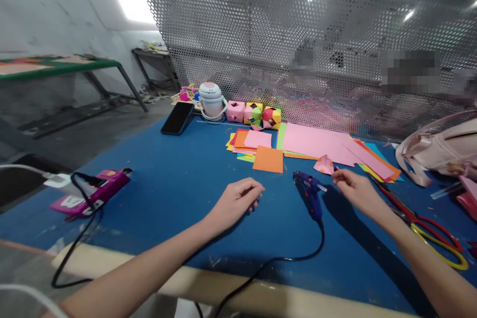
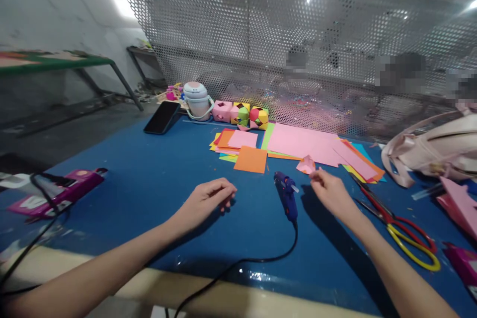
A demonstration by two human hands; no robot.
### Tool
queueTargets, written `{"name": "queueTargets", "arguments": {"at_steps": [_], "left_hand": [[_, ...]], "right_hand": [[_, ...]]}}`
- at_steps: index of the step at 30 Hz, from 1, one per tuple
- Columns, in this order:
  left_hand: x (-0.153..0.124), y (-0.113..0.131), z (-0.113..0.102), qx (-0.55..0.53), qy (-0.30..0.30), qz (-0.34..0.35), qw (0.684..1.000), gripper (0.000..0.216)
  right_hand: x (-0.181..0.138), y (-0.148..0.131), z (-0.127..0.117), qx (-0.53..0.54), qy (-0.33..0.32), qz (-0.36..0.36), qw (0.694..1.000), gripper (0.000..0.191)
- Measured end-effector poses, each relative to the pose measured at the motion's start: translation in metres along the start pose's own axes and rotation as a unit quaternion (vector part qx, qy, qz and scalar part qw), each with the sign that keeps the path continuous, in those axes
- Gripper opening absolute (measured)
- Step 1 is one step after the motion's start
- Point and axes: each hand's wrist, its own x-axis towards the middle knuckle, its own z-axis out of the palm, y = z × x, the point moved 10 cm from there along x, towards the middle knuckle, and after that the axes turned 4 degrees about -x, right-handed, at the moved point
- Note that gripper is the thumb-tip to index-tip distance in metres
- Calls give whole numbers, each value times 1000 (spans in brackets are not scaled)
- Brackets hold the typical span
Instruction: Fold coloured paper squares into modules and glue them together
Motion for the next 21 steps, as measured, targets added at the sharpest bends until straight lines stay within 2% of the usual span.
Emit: {"name": "queueTargets", "arguments": {"at_steps": [3,4,6,9,11,14,18,21], "left_hand": [[-11,13,23,108,-100,20,989,20],[-18,18,33,142,-144,33,979,16],[-36,23,58,214,-247,54,944,8],[-63,22,83,316,-354,75,877,14],[-73,19,90,348,-375,86,855,13],[-78,12,90,372,-367,87,848,9],[-76,7,74,374,-328,81,864,18],[-73,10,49,355,-281,80,888,18]], "right_hand": [[-23,-5,41,50,-154,18,987,27],[-29,-9,51,61,-187,23,980,28],[-36,-17,62,56,-218,30,974,27],[-33,-29,64,25,-197,23,980,25],[-29,-34,65,21,-178,17,984,26],[-24,-35,69,24,-169,22,985,25],[-21,-44,72,25,-175,22,984,26],[-14,-70,75,34,-186,-4,982,24]]}}
